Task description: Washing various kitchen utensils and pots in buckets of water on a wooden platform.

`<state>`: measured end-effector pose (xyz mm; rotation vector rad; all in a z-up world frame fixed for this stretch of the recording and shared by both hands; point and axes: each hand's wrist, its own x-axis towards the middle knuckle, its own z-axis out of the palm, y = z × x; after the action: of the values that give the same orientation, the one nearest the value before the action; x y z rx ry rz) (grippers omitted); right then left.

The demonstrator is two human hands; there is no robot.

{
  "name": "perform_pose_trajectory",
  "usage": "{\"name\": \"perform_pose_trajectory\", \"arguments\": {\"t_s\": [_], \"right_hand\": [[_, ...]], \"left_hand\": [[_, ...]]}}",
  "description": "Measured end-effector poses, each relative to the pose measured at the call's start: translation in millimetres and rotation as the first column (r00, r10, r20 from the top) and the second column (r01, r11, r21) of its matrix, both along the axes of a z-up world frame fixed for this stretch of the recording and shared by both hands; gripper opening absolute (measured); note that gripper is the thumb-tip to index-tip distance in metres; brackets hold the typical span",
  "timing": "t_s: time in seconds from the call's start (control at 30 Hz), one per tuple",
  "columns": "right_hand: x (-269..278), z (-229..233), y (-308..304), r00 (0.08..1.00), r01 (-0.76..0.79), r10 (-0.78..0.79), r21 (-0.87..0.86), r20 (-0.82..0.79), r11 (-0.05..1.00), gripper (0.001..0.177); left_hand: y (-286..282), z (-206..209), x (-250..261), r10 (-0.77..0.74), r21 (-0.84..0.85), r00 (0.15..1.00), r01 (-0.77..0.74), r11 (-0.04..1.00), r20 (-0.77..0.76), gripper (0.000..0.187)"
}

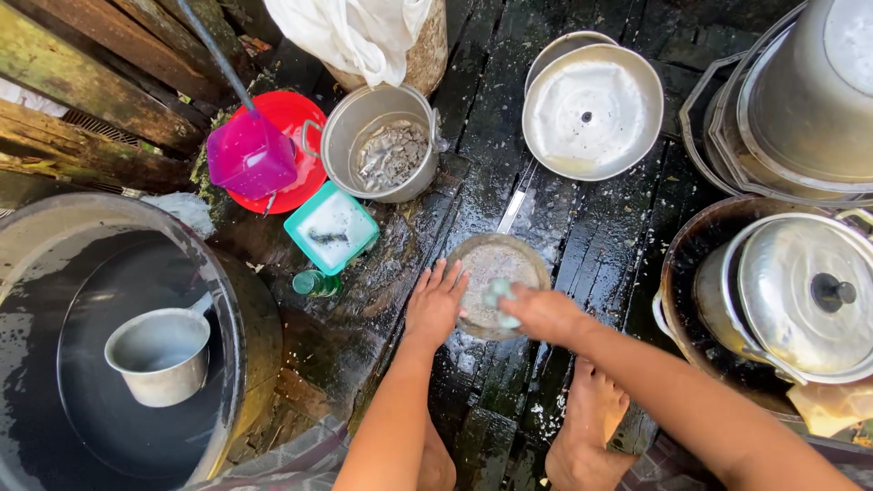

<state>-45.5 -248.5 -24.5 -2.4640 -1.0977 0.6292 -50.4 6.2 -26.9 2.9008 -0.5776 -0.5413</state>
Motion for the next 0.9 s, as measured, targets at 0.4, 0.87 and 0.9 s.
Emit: {"name": "perform_pose_trajectory", "arguments": {"t_s": [0.4,0.87,0.9], "right_hand": [[-30.8,17.9,27.7,0.986,-0.1,0.081,-0.131,-0.144,0.986,0.032],[17.6,12.1,-50.4,0.975,-0.218,0.219,-0.292,-0.027,0.931,0.024],[22.2,10.0,-55.6,0.986,-0.165,0.156,-0.354,-0.056,0.921,0.029]], "left_hand": [[19.1,-17.4,-30.9,-0.033,-0.108,0.983,0.054,0.993,0.183,0.056],[3.2,-2.5,-17.5,0.047,-0.042,0.995,-0.044,0.998,0.089,0.051],[3.7,0.4,-16.7,0.029,-0.003,0.996,-0.029,1.0,0.087,0.052]]}}
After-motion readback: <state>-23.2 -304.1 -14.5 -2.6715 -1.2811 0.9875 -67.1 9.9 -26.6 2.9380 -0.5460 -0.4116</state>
